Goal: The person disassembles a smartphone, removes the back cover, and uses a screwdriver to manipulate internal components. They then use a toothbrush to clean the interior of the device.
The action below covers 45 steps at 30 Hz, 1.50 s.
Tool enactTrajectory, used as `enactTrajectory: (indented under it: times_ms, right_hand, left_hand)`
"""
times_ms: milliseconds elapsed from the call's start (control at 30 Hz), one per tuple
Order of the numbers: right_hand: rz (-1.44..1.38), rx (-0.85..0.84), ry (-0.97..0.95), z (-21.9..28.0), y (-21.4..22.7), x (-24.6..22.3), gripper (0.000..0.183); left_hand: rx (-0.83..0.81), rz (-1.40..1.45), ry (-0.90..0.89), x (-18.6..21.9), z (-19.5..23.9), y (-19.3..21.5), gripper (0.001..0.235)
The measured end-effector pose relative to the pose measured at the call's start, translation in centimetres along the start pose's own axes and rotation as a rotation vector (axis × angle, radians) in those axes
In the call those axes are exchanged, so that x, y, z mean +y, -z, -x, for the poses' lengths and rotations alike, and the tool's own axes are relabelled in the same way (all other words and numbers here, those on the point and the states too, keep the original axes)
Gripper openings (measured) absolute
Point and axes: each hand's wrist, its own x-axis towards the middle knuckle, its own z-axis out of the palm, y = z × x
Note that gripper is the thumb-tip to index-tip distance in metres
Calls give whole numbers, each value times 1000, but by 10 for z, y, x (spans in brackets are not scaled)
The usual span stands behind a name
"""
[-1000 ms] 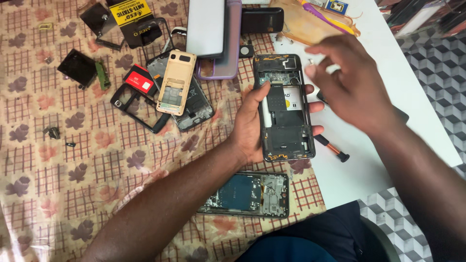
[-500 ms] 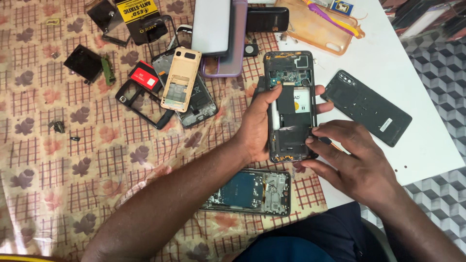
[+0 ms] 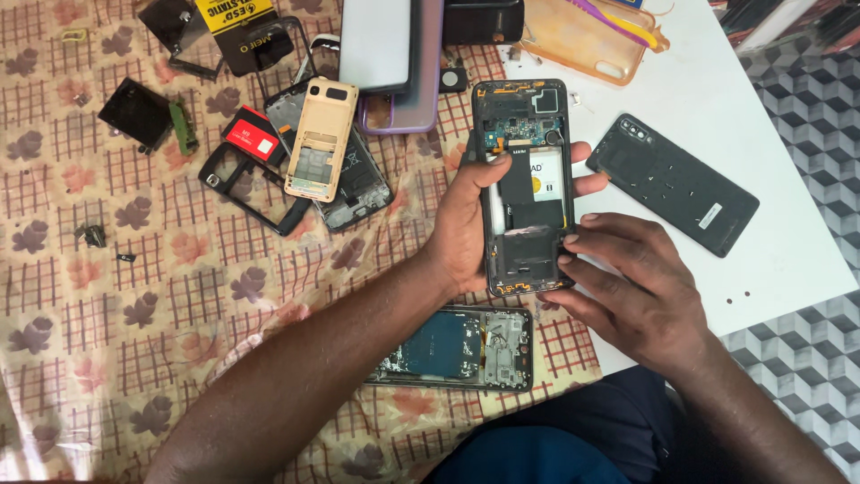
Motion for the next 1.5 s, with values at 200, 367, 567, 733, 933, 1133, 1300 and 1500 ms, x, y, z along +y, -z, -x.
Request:
enactTrajectory:
  times_ms: [200,367,567,733,933,1133,1300,1500]
  right_hand:
    - [-39,17,12,1,1,4,43]
    - [-104,121,75,5,-5,17,32]
    - [-46,299,-91,17,26,43,29]
    - [-197,319,-168,38,38,73,41]
    - [-225,375,-213,46,52,106,56]
    - [-178,411,-106,43,59,91,34]
    - [228,201,-45,24,44,69,29]
    - [-132,-277,-482,8,-15,31,30]
  left_hand:
    - [23,11,18,-1,-1,0,73]
    - [-45,160,19,-1,-2,10,97]
    - [26,-52,-96,5,-5,11,95]
    - [41,-43,-151,13,-6,6,96]
    - [52,-61,-151,18,-6,-4,100]
    - [82,-48,-133,18,-9,-7,104]
    - [-36,-11,-260,44,-9,-17,98]
    - [10,72,-312,69,-5,-40,103]
